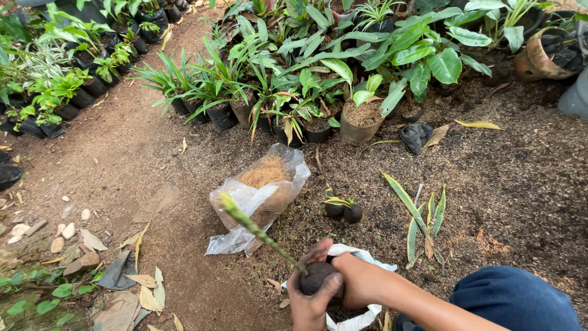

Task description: The person holds a small plant with a long leaf and packs soil around its base by hand. The person repeatedly adds soil and presses it firmly to secure the plant in place.

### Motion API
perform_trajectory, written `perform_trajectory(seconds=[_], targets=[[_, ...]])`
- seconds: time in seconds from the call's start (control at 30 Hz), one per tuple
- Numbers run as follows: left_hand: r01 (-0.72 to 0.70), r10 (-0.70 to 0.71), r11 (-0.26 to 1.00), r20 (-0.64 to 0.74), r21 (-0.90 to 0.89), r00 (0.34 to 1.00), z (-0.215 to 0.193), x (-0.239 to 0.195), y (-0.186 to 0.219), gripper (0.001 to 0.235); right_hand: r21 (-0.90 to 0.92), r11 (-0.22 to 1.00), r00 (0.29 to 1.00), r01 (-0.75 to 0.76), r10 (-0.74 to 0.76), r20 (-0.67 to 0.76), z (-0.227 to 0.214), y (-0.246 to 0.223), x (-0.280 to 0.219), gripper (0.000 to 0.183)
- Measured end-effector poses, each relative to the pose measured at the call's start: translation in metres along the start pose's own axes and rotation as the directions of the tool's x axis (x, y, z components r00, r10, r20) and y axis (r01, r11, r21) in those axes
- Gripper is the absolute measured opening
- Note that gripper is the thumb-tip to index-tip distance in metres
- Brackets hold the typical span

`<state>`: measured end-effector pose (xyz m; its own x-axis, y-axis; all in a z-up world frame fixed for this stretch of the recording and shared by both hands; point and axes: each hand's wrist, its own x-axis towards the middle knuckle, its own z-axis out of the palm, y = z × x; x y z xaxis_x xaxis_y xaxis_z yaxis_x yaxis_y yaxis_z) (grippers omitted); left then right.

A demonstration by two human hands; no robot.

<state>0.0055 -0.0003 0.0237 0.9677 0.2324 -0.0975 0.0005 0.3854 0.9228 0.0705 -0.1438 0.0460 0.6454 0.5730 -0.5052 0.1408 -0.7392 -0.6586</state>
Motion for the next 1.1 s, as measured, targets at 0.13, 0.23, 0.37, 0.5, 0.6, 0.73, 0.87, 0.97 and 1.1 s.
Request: perform_trajectory(seconds=[0.13, 0.23, 0.37, 0.5, 0.6, 0.73, 0.87, 0.97, 1.1], targets=[[-0.128, 0.133, 0.985, 0.043, -0.116, 0.99, -0.007, -0.004, -0.021, 0.04, 0.171, 0.96, 0.975, 0.224, -0.219, -0.043, 0.0, -0.011, -0.003, 0.045], [-0.115, 0.119, 0.982, 0.015, -0.153, 0.993, -0.013, -0.002, -0.026, 0.044, 0.153, 0.977, 0.989, 0.147, -0.149, 0.001, -0.004, -0.025, -0.012, 0.046], [-0.088, 0.088, 0.992, -0.008, -0.088, 0.996, -0.017, 0.008, -0.025, 0.071, 0.106, 0.984, 0.99, 0.141, -0.139, -0.025, -0.021, -0.035, -0.016, 0.045], [0.106, -0.113, 0.953, 0.01, 0.284, 0.994, -0.035, 0.011, -0.039, 0.097, 0.12, 0.993, 1.0, 0.023, -0.021, -0.02, -0.031, -0.039, -0.016, 0.032], [0.105, -0.085, 0.91, -0.069, 0.4, 0.994, -0.048, 0.025, -0.054, 0.101, 0.24, 0.965, 0.992, 0.106, -0.085, -0.098, -0.034, -0.047, -0.017, 0.026], [0.168, -0.18, 0.981, -0.136, -0.096, 0.974, -0.056, 0.037, -0.054, 0.074, 0.162, 0.987, 0.995, -0.007, 0.023, -0.095, -0.037, -0.057, -0.02, 0.023], [0.261, -0.348, 0.805, -0.067, -0.532, 0.935, -0.046, 0.029, -0.044, 0.057, 0.062, 0.993, 0.983, 0.104, -0.093, -0.157, -0.029, -0.057, -0.021, 0.024], [0.24, -0.357, 0.807, -0.121, -0.539, 0.926, -0.037, 0.026, -0.035, 0.052, -0.017, 0.993, 0.975, 0.117, -0.118, -0.186, -0.021, -0.046, -0.016, 0.026], [0.288, -0.41, 0.881, -0.3, -0.376, 0.861, -0.034, 0.026, -0.025, 0.042, -0.224, 0.949, 0.96, 0.222, -0.253, -0.119, -0.003, -0.025, -0.007, 0.025]])
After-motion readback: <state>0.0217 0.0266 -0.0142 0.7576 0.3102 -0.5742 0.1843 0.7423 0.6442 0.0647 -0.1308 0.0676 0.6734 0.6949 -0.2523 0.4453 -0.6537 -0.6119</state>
